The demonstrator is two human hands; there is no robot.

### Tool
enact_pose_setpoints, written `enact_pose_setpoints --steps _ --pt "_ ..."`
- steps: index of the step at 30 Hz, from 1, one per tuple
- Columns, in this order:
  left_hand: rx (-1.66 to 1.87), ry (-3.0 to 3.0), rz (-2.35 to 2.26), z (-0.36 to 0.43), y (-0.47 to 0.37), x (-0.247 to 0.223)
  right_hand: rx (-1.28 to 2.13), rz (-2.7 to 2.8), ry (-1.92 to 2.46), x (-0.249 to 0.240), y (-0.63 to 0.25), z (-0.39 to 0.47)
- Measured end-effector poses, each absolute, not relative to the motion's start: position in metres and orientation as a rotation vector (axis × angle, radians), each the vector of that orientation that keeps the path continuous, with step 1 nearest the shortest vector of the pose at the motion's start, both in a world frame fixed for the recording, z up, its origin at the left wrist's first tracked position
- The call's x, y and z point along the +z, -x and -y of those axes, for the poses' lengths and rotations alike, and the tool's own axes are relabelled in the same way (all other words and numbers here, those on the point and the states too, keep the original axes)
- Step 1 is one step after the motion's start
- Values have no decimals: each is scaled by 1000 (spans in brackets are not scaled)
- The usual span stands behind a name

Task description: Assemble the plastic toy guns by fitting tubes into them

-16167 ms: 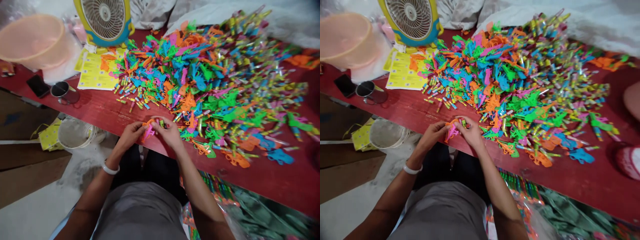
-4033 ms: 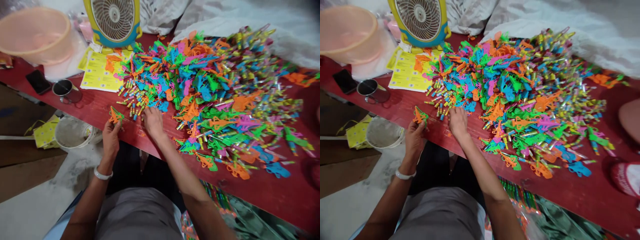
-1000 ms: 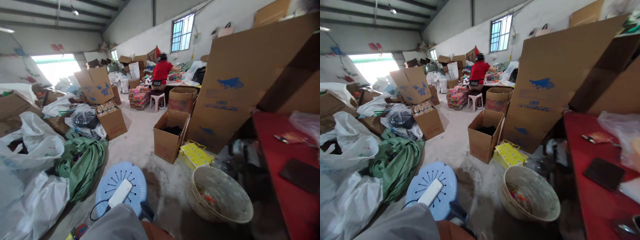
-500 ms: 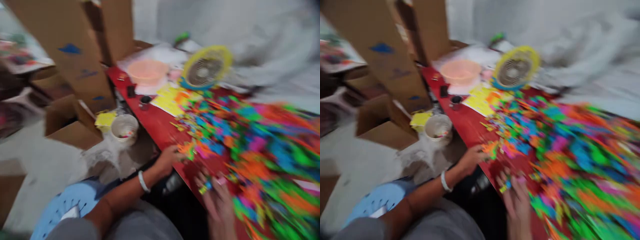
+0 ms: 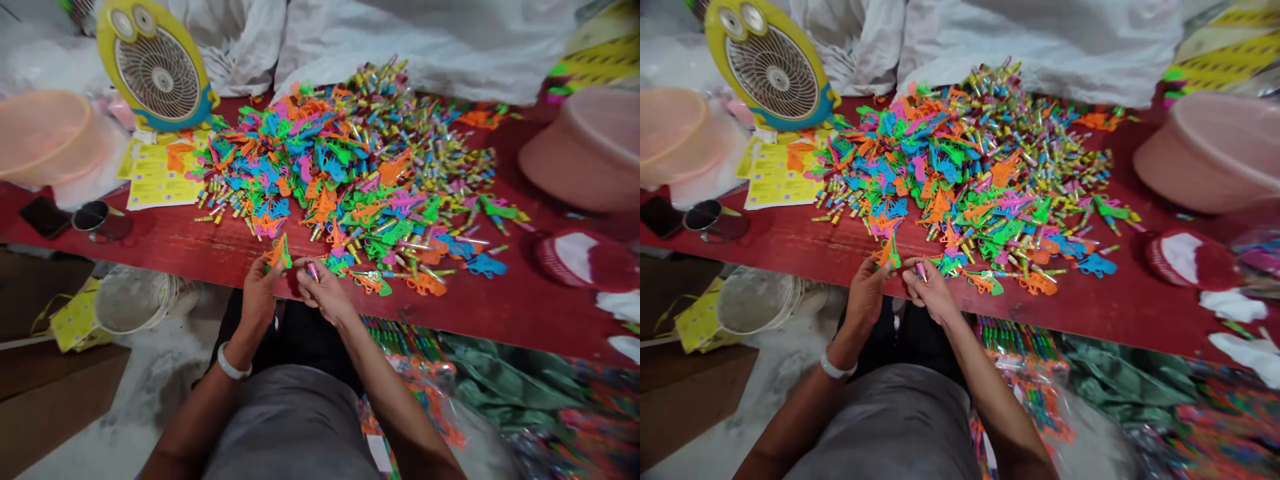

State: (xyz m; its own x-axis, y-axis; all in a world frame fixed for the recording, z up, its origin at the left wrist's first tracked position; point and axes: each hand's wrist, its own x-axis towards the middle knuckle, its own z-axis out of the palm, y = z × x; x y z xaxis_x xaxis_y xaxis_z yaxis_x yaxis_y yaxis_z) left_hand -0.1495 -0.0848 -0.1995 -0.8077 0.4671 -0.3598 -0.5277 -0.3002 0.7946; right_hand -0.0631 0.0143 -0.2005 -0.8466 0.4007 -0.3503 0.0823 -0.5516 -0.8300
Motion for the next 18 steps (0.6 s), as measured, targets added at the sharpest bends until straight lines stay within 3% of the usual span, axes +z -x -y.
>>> enact_pose_setpoints --steps 3,9,18 --pt "2077 10 -1323 81 145 -199 2374 1535 780 -204 67 -22" --pt "1627 -310 -1395 79 166 -187 2199 2049 626 -198 53 -56" --pt "1794 -201 -1499 71 157 -193 1964 2208 590 -208 38 -54"
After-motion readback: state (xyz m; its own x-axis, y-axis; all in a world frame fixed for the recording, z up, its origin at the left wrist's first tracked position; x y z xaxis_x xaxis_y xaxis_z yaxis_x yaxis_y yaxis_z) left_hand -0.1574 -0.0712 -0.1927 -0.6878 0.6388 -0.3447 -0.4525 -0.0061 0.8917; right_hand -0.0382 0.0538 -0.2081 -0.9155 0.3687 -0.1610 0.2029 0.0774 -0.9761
